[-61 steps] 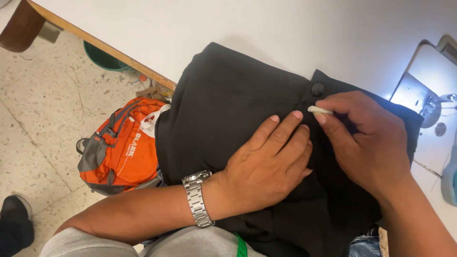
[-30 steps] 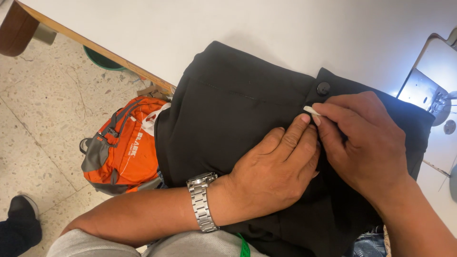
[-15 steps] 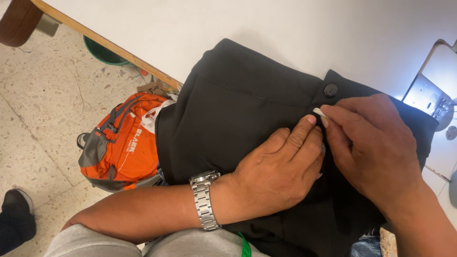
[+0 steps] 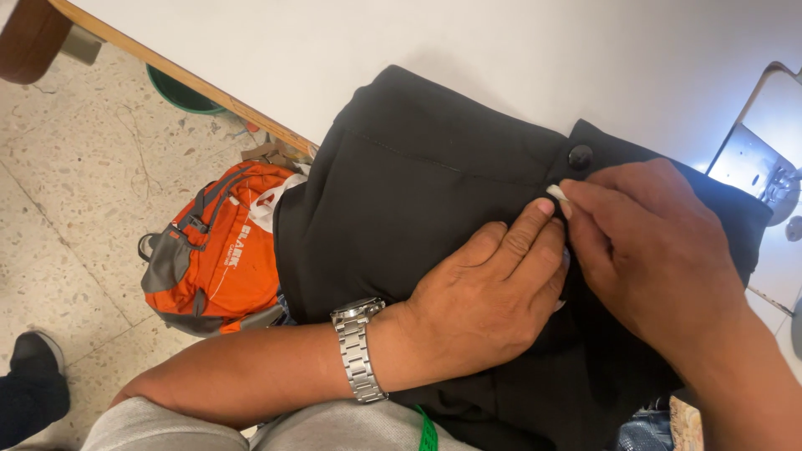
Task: Inspecting and marking black trousers with chalk before using a seam ripper for alterations.
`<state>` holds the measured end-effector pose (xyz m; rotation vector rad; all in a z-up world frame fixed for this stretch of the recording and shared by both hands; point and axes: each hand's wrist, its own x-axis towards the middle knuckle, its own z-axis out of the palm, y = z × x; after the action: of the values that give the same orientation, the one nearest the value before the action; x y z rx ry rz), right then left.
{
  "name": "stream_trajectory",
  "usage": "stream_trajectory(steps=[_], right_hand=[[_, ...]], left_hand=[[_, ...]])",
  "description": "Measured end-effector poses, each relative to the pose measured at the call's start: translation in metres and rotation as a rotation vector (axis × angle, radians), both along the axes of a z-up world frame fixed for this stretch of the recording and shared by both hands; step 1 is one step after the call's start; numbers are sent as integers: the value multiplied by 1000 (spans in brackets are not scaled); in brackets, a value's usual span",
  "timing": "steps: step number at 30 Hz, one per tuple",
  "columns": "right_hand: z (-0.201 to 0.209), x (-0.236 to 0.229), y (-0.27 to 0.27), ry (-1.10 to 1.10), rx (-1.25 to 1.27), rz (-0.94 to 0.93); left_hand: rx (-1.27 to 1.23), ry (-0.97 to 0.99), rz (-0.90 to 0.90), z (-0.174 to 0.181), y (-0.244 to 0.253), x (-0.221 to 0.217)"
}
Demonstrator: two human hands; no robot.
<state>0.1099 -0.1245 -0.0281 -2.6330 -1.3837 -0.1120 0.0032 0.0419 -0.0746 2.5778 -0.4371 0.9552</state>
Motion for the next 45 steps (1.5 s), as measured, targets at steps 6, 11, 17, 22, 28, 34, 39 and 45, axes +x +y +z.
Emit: stream_trajectory(steps=[6,11,17,22,28,34,39,45], right_hand=[[2,0,2,-18,28,10],[5,3,-4,14,-67,-3],[31,-2,9,96,102,-165],[27,-9,-1,525,466,-472],[17,-13,-2,664,661,-555],[12,-11,9,399,451,-334],[12,-11,18,319,292,-318],[7,-13,12,153,175,-281]], left_hand=[[-10,17,-22,-2,-1,0],[3,40,-52,0,2,-2],[-3,79,-94,-1,2,-1],[-12,73,-120,2,5,1],[-73,94,-180,4,4,0],[-35,76,-114,3,0,-2],[-18,53,-84,-1,0,-4],[-3,24,-32,-2,0,-5]])
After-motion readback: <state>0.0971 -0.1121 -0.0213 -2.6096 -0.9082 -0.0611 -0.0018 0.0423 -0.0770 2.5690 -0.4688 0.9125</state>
